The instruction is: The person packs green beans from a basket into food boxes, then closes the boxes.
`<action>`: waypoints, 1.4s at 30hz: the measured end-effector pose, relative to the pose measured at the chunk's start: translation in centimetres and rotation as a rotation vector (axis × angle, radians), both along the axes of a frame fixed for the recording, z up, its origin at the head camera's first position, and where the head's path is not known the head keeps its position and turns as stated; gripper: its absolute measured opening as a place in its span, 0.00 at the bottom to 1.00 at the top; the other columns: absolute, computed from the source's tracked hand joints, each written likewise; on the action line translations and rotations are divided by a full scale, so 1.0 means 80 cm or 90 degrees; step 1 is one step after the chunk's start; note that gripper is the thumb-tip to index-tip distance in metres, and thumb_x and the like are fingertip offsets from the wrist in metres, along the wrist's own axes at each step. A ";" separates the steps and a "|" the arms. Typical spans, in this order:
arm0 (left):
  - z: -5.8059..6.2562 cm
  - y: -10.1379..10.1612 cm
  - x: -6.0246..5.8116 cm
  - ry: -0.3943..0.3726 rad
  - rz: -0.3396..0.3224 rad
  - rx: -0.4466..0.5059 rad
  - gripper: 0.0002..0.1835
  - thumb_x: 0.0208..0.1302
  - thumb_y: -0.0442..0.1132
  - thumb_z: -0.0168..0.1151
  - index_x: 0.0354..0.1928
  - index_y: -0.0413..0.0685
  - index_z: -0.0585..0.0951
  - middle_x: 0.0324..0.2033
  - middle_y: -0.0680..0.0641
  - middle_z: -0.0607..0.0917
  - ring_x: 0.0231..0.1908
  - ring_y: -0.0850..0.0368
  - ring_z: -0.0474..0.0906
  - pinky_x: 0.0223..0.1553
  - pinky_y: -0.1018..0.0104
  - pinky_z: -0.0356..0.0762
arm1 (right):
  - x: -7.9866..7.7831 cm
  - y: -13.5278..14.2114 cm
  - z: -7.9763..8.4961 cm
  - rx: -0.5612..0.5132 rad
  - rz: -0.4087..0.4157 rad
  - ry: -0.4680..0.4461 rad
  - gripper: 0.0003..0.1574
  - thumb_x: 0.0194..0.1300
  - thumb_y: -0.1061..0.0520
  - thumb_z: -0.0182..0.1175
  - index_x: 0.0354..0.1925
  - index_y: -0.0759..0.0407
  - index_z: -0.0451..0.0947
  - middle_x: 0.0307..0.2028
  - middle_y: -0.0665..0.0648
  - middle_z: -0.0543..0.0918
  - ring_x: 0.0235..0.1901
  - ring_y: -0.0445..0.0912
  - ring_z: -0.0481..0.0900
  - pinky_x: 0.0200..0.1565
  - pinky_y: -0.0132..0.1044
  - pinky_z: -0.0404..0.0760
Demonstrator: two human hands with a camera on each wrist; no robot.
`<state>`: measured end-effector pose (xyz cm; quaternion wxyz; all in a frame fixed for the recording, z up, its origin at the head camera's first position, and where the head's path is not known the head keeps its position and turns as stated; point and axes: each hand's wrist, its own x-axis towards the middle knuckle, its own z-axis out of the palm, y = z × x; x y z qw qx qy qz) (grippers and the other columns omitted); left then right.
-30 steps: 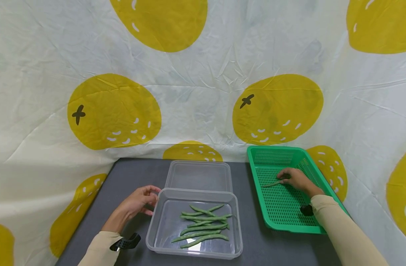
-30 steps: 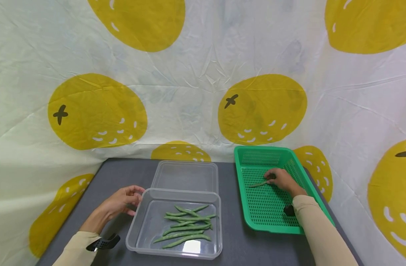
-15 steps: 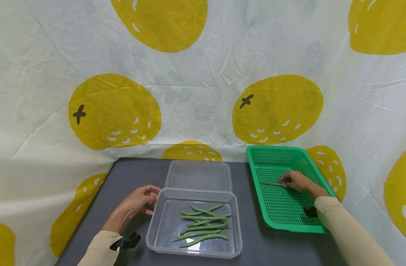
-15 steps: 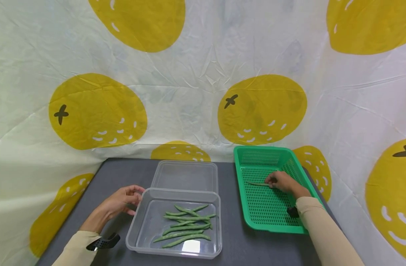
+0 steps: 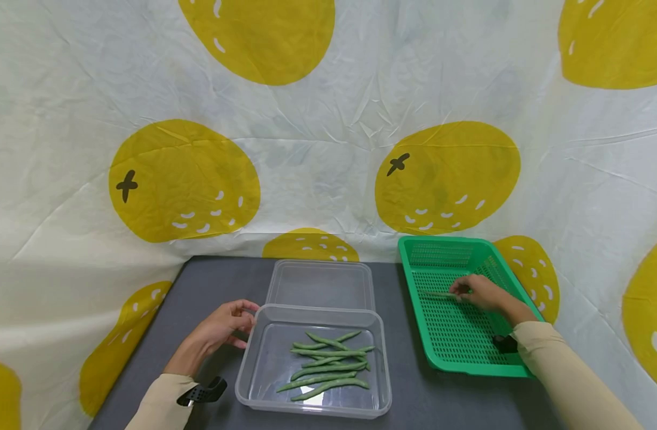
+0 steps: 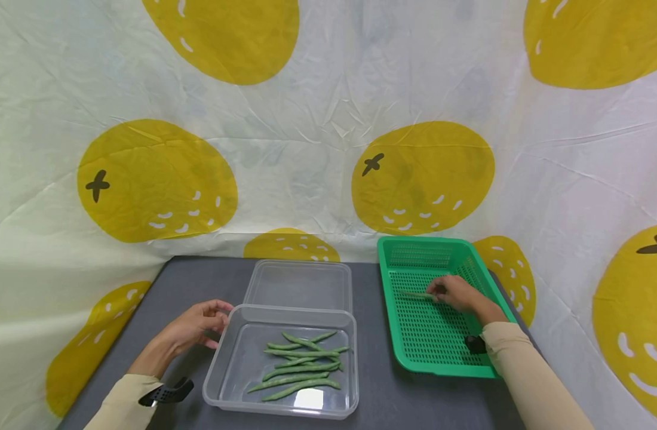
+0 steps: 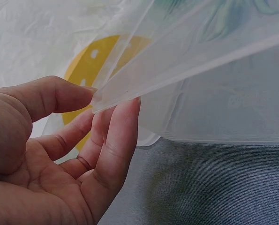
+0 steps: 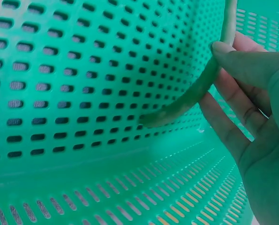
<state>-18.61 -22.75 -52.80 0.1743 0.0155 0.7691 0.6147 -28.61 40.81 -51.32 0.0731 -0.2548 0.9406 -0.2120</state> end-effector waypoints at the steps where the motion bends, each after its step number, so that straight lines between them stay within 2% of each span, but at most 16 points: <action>1: 0.000 0.000 0.000 -0.001 0.001 -0.001 0.26 0.66 0.35 0.61 0.63 0.33 0.71 0.40 0.38 0.81 0.37 0.50 0.79 0.32 0.52 0.85 | 0.001 -0.001 0.002 -0.008 -0.003 -0.002 0.11 0.69 0.68 0.61 0.48 0.62 0.83 0.42 0.58 0.86 0.42 0.50 0.83 0.43 0.43 0.83; 6: -0.001 0.000 0.000 -0.001 0.002 -0.001 0.26 0.66 0.34 0.60 0.63 0.32 0.70 0.39 0.39 0.80 0.37 0.50 0.79 0.32 0.52 0.85 | 0.006 -0.004 0.009 -0.046 -0.012 -0.009 0.11 0.69 0.68 0.60 0.48 0.63 0.82 0.41 0.59 0.85 0.41 0.50 0.83 0.41 0.38 0.82; 12: -0.002 0.000 -0.003 -0.002 0.000 0.001 0.26 0.65 0.34 0.60 0.64 0.32 0.70 0.40 0.38 0.80 0.37 0.50 0.79 0.32 0.52 0.85 | 0.009 -0.010 0.017 -0.080 0.002 -0.022 0.11 0.68 0.69 0.61 0.49 0.66 0.81 0.39 0.60 0.85 0.39 0.50 0.83 0.40 0.40 0.83; 22: -0.002 0.000 -0.001 0.002 -0.003 0.005 0.26 0.65 0.34 0.60 0.64 0.32 0.70 0.42 0.35 0.80 0.37 0.49 0.80 0.33 0.52 0.85 | 0.016 -0.015 0.030 -0.080 -0.012 -0.030 0.15 0.69 0.65 0.62 0.54 0.65 0.81 0.41 0.59 0.86 0.41 0.50 0.83 0.41 0.39 0.82; 30: 0.000 0.000 0.000 0.003 -0.002 0.004 0.26 0.65 0.34 0.60 0.64 0.33 0.70 0.42 0.36 0.80 0.38 0.49 0.79 0.33 0.52 0.86 | 0.025 -0.025 0.038 -0.090 -0.020 -0.028 0.15 0.69 0.63 0.63 0.53 0.60 0.81 0.41 0.53 0.85 0.41 0.46 0.82 0.40 0.37 0.83; 39: -0.001 0.000 0.000 0.004 0.003 0.001 0.26 0.65 0.34 0.60 0.63 0.33 0.70 0.41 0.38 0.81 0.38 0.49 0.79 0.33 0.51 0.86 | 0.036 -0.037 0.046 -0.121 -0.034 -0.035 0.15 0.68 0.62 0.65 0.52 0.60 0.80 0.41 0.53 0.83 0.42 0.46 0.81 0.40 0.36 0.82; 42: -0.002 0.000 -0.001 0.004 0.004 0.001 0.26 0.65 0.34 0.60 0.63 0.33 0.70 0.40 0.38 0.81 0.38 0.49 0.79 0.33 0.52 0.86 | 0.040 -0.039 0.050 -0.121 -0.016 -0.019 0.15 0.68 0.62 0.65 0.53 0.61 0.81 0.41 0.53 0.84 0.42 0.44 0.82 0.41 0.35 0.83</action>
